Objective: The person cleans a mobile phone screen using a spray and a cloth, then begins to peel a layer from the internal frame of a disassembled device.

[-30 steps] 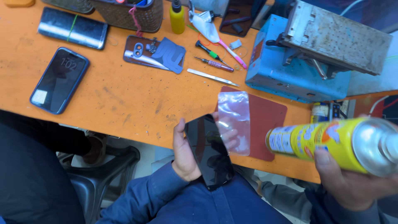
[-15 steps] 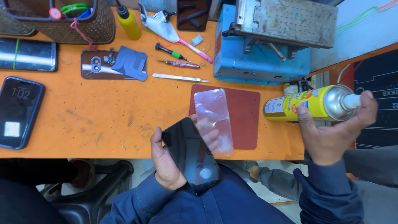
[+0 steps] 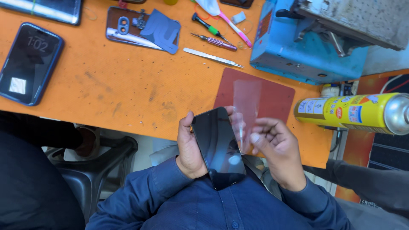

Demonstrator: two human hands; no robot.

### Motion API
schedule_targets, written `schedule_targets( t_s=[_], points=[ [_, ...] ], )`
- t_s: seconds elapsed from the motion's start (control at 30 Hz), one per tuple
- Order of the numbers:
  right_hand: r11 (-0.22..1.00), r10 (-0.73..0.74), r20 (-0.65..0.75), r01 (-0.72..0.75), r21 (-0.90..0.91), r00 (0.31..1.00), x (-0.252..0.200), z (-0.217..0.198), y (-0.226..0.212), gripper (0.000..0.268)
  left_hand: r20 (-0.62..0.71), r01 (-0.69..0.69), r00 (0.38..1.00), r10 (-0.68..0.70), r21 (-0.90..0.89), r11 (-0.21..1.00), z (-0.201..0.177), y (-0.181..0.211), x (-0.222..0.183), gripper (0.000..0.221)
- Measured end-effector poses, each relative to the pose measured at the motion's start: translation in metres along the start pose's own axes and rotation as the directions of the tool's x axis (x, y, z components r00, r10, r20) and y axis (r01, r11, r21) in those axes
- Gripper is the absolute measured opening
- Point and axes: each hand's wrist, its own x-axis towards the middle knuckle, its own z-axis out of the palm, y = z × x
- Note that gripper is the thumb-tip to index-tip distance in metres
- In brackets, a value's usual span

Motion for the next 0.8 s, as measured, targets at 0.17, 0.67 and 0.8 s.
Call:
schedule_targets(
  t_s=[0.17, 0.67, 0.8],
  points=[
    [0.989, 0.035, -0.025, -0.031, 0.147, 0.999, 0.007, 0.011, -0.007, 0.047, 0.092, 0.007, 0.996, 0.003, -0.107, 0.994, -0.006, 0.003, -0.003, 0.086],
    [0.938, 0.339, 0.229, -0.346, -0.013, 0.912, 0.014, 0.004, -0.014, 0.012, 0.021, -0.075, 0.997, 0.073, 0.076, 0.994, -0.002, 0.003, -0.001, 0.080],
    [0.949, 0.314, 0.198, -0.300, -0.101, 0.928, 0.004, 0.008, -0.013, 0.017, 0.023, -0.090, 0.996, 0.089, 0.098, 0.991, -0.003, 0.001, -0.005, 0.077]
  ],
)
